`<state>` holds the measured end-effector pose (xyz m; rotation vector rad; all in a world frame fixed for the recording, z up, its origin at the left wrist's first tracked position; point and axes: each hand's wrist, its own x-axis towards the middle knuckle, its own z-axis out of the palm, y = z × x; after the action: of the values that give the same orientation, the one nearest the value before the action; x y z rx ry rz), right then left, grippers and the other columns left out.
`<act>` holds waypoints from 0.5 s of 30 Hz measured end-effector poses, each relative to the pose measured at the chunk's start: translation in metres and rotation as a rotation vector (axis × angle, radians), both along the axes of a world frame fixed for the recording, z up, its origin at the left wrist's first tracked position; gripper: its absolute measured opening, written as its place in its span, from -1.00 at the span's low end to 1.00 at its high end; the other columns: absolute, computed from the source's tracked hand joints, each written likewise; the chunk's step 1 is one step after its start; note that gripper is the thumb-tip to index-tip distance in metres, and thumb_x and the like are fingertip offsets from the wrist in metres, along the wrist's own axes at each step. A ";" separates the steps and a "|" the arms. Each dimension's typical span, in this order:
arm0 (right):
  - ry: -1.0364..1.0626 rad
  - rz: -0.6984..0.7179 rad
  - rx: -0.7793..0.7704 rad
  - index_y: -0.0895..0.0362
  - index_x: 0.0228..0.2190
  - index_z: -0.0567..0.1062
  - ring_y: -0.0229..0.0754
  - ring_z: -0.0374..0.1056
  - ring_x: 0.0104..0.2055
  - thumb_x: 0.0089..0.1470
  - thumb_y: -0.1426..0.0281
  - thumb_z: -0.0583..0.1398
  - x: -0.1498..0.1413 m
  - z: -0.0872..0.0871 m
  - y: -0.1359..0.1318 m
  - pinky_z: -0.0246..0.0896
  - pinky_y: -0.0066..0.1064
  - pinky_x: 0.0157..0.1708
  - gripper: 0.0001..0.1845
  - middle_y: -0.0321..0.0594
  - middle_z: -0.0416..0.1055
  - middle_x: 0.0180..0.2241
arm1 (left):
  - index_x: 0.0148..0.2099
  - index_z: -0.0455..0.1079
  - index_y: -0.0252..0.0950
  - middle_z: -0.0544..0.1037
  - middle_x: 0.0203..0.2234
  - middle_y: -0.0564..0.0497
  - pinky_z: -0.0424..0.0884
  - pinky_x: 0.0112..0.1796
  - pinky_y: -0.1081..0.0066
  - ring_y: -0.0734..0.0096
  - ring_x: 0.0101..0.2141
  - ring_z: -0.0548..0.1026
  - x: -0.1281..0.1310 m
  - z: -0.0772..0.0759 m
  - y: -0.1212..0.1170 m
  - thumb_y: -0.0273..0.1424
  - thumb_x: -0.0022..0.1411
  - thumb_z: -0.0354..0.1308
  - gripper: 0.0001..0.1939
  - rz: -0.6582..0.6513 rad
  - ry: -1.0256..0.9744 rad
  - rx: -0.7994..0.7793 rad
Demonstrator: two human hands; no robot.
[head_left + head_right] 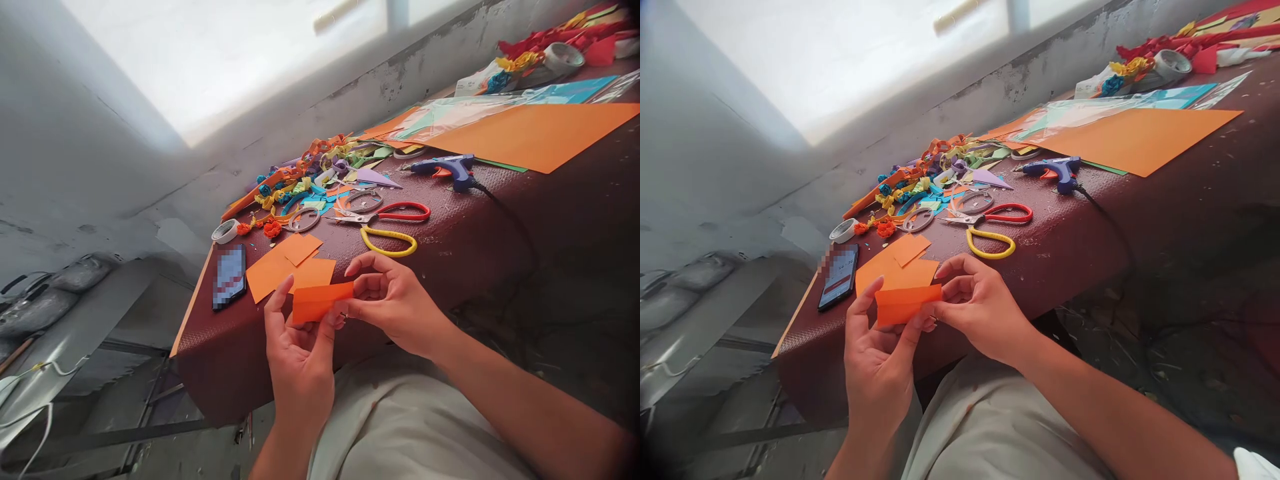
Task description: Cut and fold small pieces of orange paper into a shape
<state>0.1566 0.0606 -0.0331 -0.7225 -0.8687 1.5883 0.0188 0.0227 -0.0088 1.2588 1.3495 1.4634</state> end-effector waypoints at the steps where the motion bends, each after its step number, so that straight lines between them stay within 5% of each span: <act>1: 0.021 0.012 -0.018 0.08 -0.26 0.42 -0.23 0.52 -0.48 -0.28 0.46 0.55 0.000 0.000 0.001 0.39 -0.48 -0.41 -0.44 -0.37 0.57 -0.50 | 0.32 0.20 -0.15 0.68 -0.30 0.01 0.58 -0.20 0.44 0.37 -0.34 0.67 -0.001 0.000 0.001 -0.33 0.16 0.45 -0.24 -0.007 -0.016 -0.012; 15: 0.102 0.003 -0.055 0.13 -0.23 0.49 -0.30 0.48 -0.49 -0.33 0.49 0.57 0.001 -0.009 0.005 0.43 -0.49 -0.38 -0.41 -0.36 0.56 -0.52 | 0.26 0.22 -0.20 0.68 -0.42 0.06 0.57 -0.23 0.44 0.44 -0.44 0.61 -0.001 -0.001 0.005 -0.38 0.11 0.47 -0.26 -0.056 -0.121 -0.043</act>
<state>0.1572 0.0660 -0.0420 -0.6723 -0.7547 1.6428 0.0174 0.0280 -0.0099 1.1523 1.2497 1.4412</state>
